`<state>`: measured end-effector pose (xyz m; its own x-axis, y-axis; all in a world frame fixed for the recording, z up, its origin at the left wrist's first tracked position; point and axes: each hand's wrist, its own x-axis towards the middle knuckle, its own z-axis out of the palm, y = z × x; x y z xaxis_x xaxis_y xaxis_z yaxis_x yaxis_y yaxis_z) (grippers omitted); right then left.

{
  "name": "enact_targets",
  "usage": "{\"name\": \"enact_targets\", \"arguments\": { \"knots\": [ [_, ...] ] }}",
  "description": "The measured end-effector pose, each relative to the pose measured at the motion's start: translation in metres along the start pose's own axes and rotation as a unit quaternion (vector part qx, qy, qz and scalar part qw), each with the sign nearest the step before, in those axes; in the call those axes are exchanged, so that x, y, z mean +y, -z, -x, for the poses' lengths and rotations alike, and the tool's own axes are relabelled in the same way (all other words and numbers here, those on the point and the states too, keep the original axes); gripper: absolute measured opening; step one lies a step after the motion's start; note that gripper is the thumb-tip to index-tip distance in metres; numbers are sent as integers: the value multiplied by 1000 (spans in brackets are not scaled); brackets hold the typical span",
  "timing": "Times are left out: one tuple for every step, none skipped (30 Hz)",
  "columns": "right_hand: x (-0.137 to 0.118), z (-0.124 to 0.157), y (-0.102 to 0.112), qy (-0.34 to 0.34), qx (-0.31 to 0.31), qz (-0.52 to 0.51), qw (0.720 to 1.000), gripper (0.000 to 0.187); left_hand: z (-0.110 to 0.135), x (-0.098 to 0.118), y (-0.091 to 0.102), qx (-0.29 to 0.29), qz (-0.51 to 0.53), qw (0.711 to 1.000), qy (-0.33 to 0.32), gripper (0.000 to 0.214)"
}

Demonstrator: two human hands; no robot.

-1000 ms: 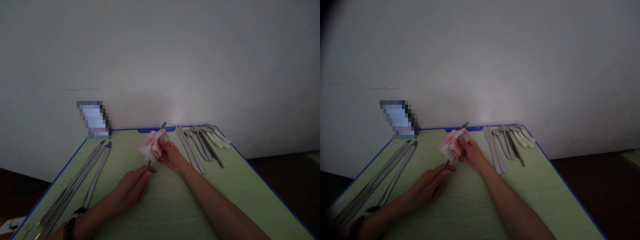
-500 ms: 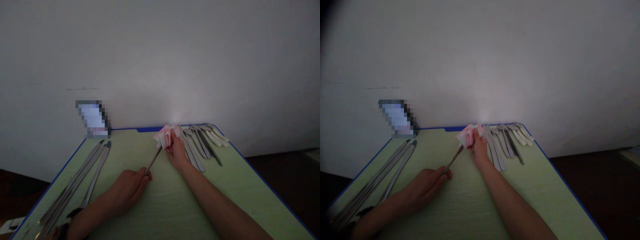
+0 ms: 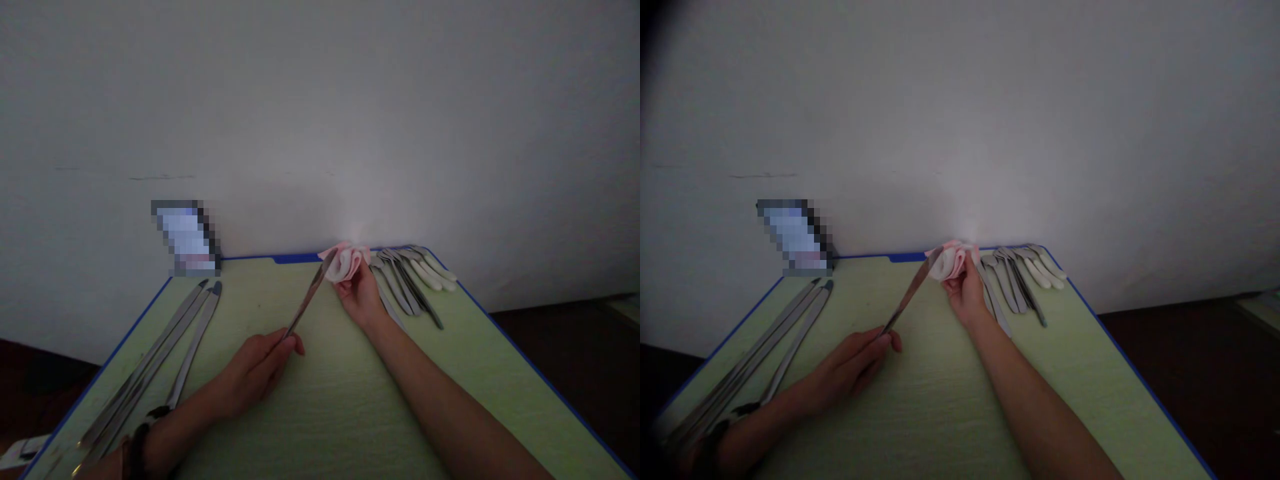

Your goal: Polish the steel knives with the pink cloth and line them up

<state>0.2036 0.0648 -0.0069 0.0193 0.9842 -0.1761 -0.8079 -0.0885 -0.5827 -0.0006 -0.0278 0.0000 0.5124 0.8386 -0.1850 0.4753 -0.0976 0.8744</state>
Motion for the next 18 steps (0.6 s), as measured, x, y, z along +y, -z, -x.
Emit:
{"name": "enact_targets", "arguments": {
  "knots": [
    [-1, 1, 0, -2, -7, 1, 1000, 22, -1, -2, 0, 3, 28, 1000, 9, 45],
    [-1, 2, 0, -5, -13, 7, 1000, 19, -1, -3, -1, 5, 47, 999, 12, 45],
    [-1, 3, -1, -10, -20, 18, 1000, 17, -2, -3, -1, 5, 55, 998, 12, 45],
    [0, 4, -1, -16, -30, 33, 999, 17, -2, -4, -2, 4, 59, 998, 12, 46],
    [2, 5, -1, -22, -43, 49, 998, 17, -2, -3, -2, 1, 58, 998, 12, 46],
    [4, 6, -1, -26, -60, 66, 996, 17, -2, -2, -2, -1, 54, 998, 10, 46],
    [6, 6, -1, -31, -77, 86, 993, 17, -2, -1, -1, -2, 47, 999, 8, 46],
    [8, 7, -1, -34, -92, 106, 989, 18, -2, 0, -1, -4, 38, 999, 8, 46],
    [11, 7, 0, -35, -103, 127, 986, 19, -2, 1, -1, -5, 26, 1000, 10, 47],
    [13, 7, 0, -35, -106, 147, 983, 19, -1, 2, -1, -7, 10, 1000, 11, 47],
    [15, 7, 0, -34, -104, 166, 980, 20, -1, 4, -1, -9, -11, 1000, 12, 47],
    [16, 7, 0, -30, -98, 181, 978, 20, 0, 4, 0, -10, -36, 999, 10, 46],
    [16, 7, 0, -24, -92, 189, 977, 21, 0, 5, 0, -7, -65, 998, 4, 45],
    [17, 7, 0, -21, -86, 190, 978, 21, 0, 5, -1, -3, -98, 995, -6, 44],
    [16, 7, -1, -19, -80, 185, 979, 21, 1, 6, -1, 3, -130, 991, -18, 42],
    [16, 7, -1, -17, -72, 174, 982, 21, 1, 5, -1, 7, -158, 987, -28, 41],
    [15, 6, -1, -15, -63, 156, 986, 20, 1, 5, -2, 9, -180, 983, -35, 40],
    [14, 5, -1, -13, -52, 135, 989, 20, 1, 5, -2, 8, -196, 980, -40, 39]
  ]
}}
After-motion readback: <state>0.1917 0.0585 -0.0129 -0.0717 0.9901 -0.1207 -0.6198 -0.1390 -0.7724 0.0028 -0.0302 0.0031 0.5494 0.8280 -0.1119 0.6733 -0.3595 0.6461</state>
